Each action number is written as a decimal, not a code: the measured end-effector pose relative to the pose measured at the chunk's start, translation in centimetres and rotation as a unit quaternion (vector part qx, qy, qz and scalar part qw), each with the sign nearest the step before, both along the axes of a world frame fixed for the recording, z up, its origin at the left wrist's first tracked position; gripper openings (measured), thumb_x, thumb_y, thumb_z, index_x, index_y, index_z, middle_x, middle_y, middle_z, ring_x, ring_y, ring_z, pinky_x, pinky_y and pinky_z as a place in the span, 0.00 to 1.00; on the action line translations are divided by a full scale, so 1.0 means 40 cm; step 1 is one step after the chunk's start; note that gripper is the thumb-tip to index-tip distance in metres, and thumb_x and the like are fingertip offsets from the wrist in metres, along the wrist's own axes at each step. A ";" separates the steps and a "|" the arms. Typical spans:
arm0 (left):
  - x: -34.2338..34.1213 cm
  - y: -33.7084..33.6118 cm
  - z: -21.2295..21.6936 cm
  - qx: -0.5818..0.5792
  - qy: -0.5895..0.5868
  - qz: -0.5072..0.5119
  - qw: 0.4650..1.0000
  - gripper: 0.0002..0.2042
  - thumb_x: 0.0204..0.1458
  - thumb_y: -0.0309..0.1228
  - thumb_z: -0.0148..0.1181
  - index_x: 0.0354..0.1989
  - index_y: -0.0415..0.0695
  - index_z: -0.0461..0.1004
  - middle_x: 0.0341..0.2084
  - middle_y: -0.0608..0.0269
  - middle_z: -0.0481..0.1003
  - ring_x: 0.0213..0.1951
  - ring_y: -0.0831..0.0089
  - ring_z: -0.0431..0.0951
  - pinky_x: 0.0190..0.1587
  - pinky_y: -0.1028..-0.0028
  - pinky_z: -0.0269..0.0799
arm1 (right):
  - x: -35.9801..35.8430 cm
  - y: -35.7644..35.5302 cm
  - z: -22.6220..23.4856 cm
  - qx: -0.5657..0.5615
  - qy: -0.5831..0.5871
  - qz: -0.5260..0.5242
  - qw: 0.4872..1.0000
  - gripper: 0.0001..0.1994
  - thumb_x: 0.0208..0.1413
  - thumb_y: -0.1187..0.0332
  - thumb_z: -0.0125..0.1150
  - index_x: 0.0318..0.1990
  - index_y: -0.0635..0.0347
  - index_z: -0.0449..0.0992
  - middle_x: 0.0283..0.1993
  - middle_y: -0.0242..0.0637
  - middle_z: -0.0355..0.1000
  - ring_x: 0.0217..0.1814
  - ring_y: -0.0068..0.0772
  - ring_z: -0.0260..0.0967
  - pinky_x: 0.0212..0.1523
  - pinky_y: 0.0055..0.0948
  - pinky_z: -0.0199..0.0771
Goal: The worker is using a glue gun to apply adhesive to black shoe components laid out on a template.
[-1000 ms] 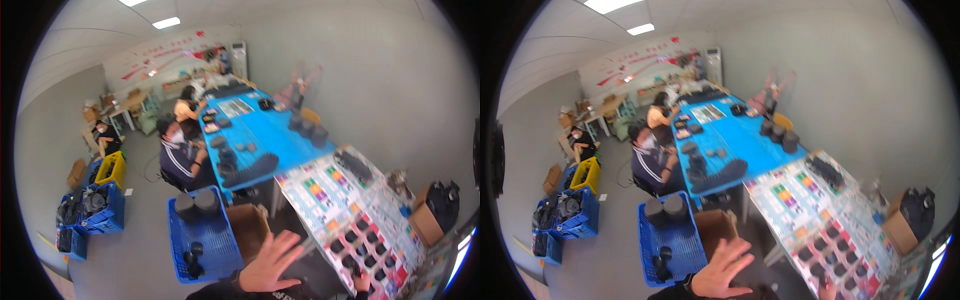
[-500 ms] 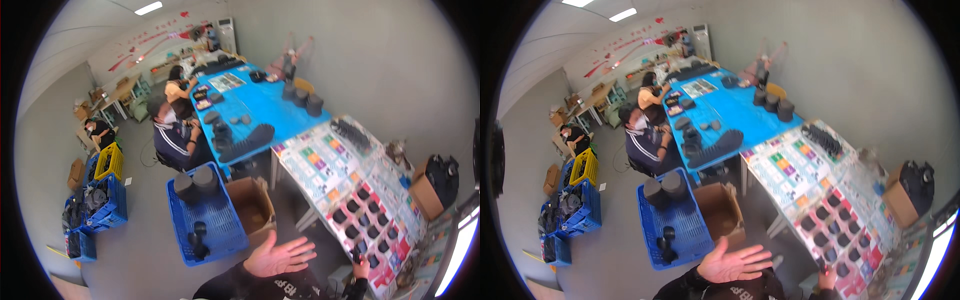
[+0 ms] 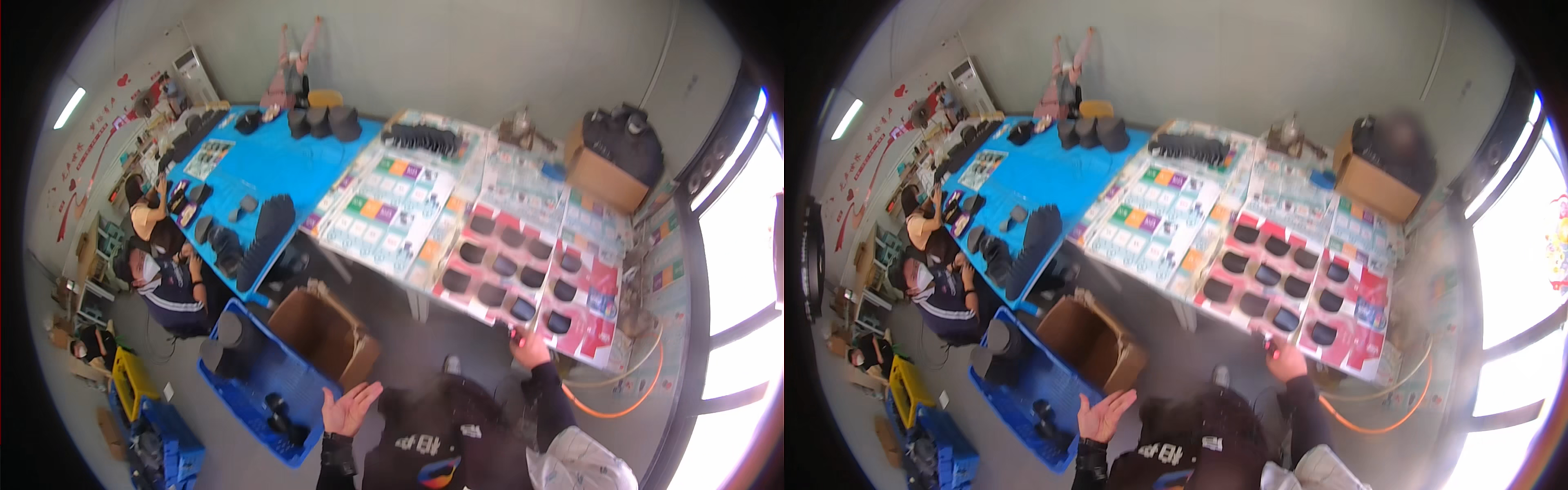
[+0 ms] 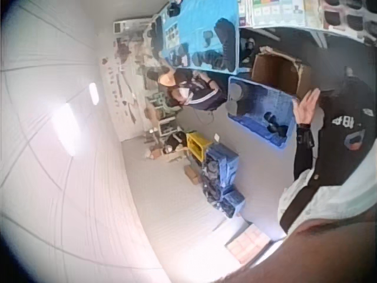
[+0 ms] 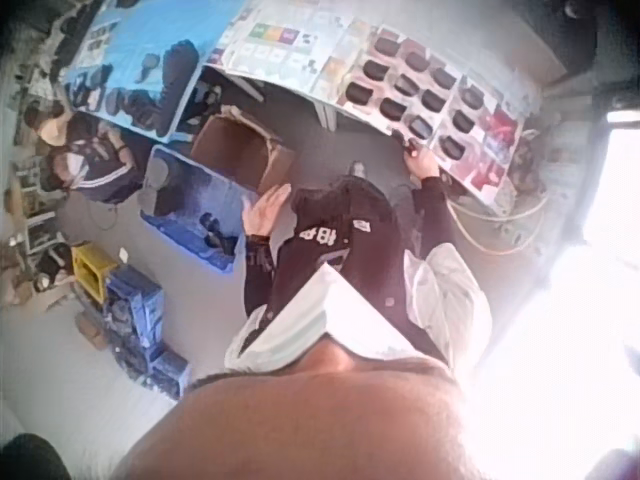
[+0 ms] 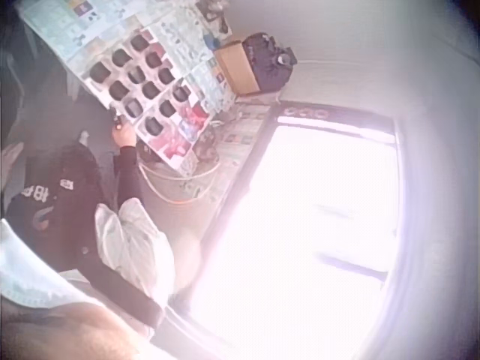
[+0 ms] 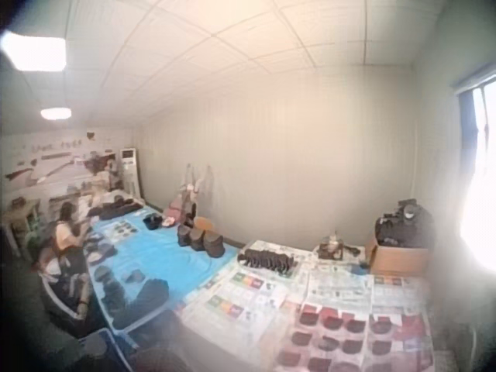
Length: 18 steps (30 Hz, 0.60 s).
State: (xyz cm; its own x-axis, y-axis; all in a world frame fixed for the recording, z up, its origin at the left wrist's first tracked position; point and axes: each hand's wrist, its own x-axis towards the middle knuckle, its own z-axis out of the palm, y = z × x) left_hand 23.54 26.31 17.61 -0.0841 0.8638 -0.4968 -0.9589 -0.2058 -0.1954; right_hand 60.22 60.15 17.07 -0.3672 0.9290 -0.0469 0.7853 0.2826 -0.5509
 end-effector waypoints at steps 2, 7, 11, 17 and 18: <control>0.055 -0.038 0.040 -0.004 0.164 -0.021 0.986 0.52 0.60 0.67 0.39 0.68 0.19 0.46 0.69 0.22 0.49 0.72 0.34 0.50 0.70 0.49 0.61 | -0.014 0.025 0.027 -0.008 0.054 0.026 0.998 0.12 0.51 0.66 0.61 0.42 0.61 0.74 0.35 0.59 0.74 0.42 0.66 0.72 0.37 0.53 0.70; 0.062 -0.152 -0.197 -0.279 0.297 -0.107 0.907 0.50 0.59 0.68 0.43 0.67 0.24 0.54 0.70 0.31 0.54 0.72 0.41 0.55 0.69 0.46 0.59 | 0.008 0.092 -0.051 -0.077 0.029 0.030 0.996 0.19 0.46 0.70 0.60 0.50 0.56 0.78 0.43 0.56 0.78 0.49 0.61 0.76 0.46 0.52 0.75; 0.009 -0.009 -0.166 -0.504 0.836 -0.083 0.201 0.36 0.64 0.53 0.48 0.62 0.26 0.64 0.61 0.29 0.66 0.66 0.42 0.65 0.66 0.51 0.63 | 0.023 0.158 -0.125 -0.079 0.055 0.082 0.992 0.20 0.45 0.75 0.58 0.49 0.59 0.77 0.37 0.58 0.77 0.45 0.63 0.76 0.42 0.52 0.75; -0.064 0.003 -0.208 -0.442 0.735 -0.465 0.220 0.24 0.62 0.51 0.50 0.50 0.40 0.76 0.43 0.38 0.79 0.45 0.41 0.80 0.48 0.48 0.76 | -0.061 0.272 -0.309 0.026 0.083 0.058 0.994 0.16 0.42 0.75 0.61 0.43 0.57 0.79 0.32 0.57 0.77 0.39 0.65 0.76 0.39 0.55 0.76; -0.045 -0.055 -0.324 -0.370 0.745 -0.527 0.176 0.29 0.63 0.56 0.46 0.51 0.42 0.78 0.45 0.40 0.80 0.48 0.42 0.79 0.51 0.50 0.75 | -0.076 0.285 -0.336 0.030 0.050 0.038 0.998 0.17 0.40 0.75 0.62 0.42 0.55 0.80 0.32 0.56 0.77 0.38 0.64 0.77 0.40 0.55 0.76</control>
State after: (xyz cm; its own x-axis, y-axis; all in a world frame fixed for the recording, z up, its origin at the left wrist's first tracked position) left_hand 21.75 24.11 4.65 -0.5833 0.5350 -0.6112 0.5853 0.7986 0.1403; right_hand 57.17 71.55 3.62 -0.4364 0.8985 0.0478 0.7026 0.3734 -0.6058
